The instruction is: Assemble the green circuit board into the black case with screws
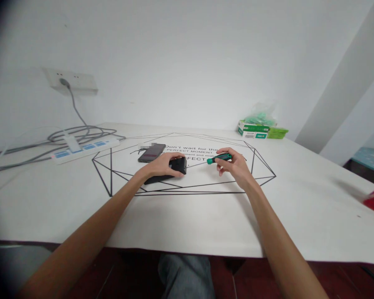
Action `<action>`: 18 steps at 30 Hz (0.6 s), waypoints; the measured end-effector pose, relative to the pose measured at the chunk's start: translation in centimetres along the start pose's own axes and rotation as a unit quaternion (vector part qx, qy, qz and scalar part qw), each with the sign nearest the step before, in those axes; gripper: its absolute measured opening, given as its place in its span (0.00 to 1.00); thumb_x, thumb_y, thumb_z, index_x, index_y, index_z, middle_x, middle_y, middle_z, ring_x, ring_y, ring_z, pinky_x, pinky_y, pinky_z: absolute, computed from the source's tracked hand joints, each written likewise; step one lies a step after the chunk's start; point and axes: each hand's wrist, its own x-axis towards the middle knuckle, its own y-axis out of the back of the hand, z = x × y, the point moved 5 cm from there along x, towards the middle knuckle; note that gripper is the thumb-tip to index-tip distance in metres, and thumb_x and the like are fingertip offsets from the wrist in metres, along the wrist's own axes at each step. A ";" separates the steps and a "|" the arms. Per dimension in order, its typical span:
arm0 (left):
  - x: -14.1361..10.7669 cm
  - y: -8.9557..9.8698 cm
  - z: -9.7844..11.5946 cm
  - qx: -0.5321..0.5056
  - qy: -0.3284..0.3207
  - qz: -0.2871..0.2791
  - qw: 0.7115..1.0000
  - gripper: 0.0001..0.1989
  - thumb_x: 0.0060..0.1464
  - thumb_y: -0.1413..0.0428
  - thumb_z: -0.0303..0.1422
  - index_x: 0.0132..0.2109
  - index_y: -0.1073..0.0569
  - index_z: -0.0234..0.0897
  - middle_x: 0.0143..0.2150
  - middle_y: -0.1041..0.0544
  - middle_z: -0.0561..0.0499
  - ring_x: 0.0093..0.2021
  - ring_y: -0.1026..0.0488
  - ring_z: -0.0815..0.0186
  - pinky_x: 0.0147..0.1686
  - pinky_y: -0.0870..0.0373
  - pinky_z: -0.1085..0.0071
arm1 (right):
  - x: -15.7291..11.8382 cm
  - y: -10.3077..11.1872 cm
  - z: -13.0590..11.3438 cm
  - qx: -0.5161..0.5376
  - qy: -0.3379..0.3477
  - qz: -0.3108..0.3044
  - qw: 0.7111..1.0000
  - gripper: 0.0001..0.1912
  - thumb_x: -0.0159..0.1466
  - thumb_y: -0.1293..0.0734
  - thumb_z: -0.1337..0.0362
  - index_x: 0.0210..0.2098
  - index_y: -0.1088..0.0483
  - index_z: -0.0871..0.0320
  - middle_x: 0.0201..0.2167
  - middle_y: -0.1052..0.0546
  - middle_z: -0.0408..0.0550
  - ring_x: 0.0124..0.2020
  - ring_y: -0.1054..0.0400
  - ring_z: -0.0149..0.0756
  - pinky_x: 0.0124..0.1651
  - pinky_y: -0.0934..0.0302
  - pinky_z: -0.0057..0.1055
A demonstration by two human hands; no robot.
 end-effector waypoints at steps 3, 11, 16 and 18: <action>0.0 0.0 0.0 -0.004 -0.002 0.002 1.000 0.36 0.37 0.34 0.45 0.54 0.29 0.37 0.52 0.25 0.44 0.53 0.30 0.52 0.54 0.35 0.59 | -0.1 0.0 -0.3 -0.065 0.010 0.028 0.997 0.19 0.54 0.27 0.53 0.39 0.31 0.57 0.19 0.29 0.38 0.16 0.36 0.28 0.18 0.42 0.26; 0.1 -0.5 -0.1 0.023 0.003 -0.012 1.000 0.38 0.35 0.33 0.46 0.55 0.29 0.38 0.53 0.26 0.44 0.52 0.30 0.51 0.54 0.35 0.59 | -0.7 -0.2 -0.5 -0.055 -0.023 0.023 0.998 0.23 0.56 0.29 0.51 0.46 0.37 0.53 0.14 0.35 0.31 0.11 0.44 0.26 0.12 0.49 0.23; 0.1 -0.7 -0.1 0.029 0.004 -0.015 0.999 0.38 0.36 0.33 0.46 0.55 0.29 0.36 0.54 0.26 0.43 0.53 0.30 0.51 0.55 0.36 0.60 | -0.6 -0.2 -0.3 -0.015 -0.029 0.010 0.999 0.24 0.51 0.25 0.55 0.42 0.37 0.52 0.25 0.28 0.37 0.15 0.37 0.27 0.13 0.46 0.23; 0.1 -1.1 -0.2 0.036 0.004 -0.020 0.999 0.38 0.36 0.34 0.47 0.55 0.29 0.37 0.54 0.26 0.43 0.53 0.30 0.51 0.55 0.36 0.60 | -0.4 0.0 -0.2 -0.074 -0.015 0.024 0.997 0.19 0.54 0.27 0.51 0.35 0.36 0.56 0.18 0.30 0.37 0.12 0.39 0.27 0.12 0.49 0.22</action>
